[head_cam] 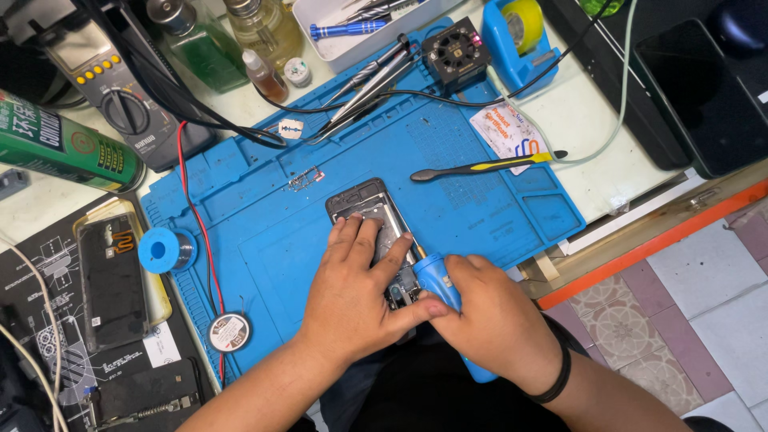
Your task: The person uses a blue electric screwdriver to remove screws from the back of a disassembled smartphone. They then pick up a separate black phone back cover and use the screwdriver to remove screws from it as well.
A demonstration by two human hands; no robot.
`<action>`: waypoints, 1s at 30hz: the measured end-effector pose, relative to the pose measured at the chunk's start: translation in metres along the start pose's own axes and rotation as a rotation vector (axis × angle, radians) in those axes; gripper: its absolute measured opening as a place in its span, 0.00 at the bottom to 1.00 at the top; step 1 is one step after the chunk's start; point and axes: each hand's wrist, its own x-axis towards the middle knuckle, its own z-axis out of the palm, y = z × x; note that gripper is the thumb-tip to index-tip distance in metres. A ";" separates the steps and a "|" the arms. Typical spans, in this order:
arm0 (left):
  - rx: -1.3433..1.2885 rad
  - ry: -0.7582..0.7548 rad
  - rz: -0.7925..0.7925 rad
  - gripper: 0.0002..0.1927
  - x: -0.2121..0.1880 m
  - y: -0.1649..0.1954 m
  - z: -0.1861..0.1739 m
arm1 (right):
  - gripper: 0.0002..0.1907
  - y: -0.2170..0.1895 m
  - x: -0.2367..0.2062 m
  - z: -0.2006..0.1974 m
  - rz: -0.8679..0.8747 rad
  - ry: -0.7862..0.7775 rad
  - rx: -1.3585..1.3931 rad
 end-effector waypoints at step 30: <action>-0.014 0.011 -0.042 0.44 0.003 0.000 0.001 | 0.15 -0.001 0.013 0.002 -0.016 0.026 -0.020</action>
